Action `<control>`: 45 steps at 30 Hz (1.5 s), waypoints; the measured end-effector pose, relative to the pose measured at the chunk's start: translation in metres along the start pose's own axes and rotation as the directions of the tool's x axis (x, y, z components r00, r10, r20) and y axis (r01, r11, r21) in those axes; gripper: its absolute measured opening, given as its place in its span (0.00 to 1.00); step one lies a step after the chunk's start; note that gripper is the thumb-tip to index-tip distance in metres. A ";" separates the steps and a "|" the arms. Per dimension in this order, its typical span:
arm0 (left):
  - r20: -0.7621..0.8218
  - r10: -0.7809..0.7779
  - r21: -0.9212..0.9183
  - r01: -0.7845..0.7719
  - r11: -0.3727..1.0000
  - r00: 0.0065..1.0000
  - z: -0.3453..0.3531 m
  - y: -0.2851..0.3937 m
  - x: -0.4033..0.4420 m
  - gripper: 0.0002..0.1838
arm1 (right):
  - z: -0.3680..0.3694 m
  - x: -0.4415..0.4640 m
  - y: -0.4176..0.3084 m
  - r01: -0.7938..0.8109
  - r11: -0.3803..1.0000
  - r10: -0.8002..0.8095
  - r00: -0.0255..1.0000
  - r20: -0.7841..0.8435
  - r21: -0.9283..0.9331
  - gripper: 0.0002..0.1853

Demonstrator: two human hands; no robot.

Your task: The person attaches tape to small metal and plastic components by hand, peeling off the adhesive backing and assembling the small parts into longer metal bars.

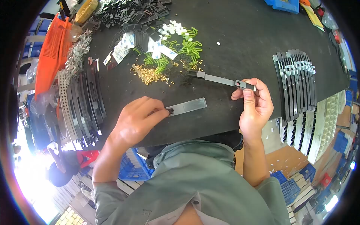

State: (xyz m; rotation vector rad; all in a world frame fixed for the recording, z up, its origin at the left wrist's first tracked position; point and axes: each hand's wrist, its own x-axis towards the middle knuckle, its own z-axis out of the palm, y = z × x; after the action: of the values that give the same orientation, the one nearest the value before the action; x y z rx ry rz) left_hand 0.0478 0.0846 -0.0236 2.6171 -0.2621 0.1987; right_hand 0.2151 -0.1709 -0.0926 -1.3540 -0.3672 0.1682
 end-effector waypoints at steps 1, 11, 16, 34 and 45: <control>0.026 0.010 0.024 -0.011 1.000 1.000 0.001 0.002 0.001 0.13 | 0.000 0.000 -0.001 0.001 1.000 -0.001 1.000 -0.006 -0.009 0.10; 0.139 -0.108 0.150 0.087 0.985 0.984 -0.007 0.023 0.006 0.11 | 0.000 -0.001 -0.002 0.006 1.000 -0.006 0.999 -0.045 -0.002 0.10; -0.136 -0.239 0.004 0.242 0.970 0.961 0.005 0.023 -0.014 0.09 | -0.003 0.000 -0.007 -0.023 0.998 0.026 0.998 -0.055 0.052 0.10; -0.173 -0.365 -0.142 0.343 0.928 0.915 -0.017 0.015 -0.047 0.08 | 0.026 -0.023 -0.038 -0.324 0.946 0.312 0.913 0.263 0.002 0.09; -0.231 -0.435 -0.322 0.353 0.878 0.870 0.001 0.042 -0.025 0.13 | 0.046 -0.043 -0.028 -0.414 0.885 0.327 0.878 0.348 0.213 0.07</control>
State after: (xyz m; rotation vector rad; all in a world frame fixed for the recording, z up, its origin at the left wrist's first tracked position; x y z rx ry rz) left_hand 0.0145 0.0520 -0.0101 2.2654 0.3367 0.3783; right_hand 0.1563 -0.1482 -0.0645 -1.1017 -0.3175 0.7362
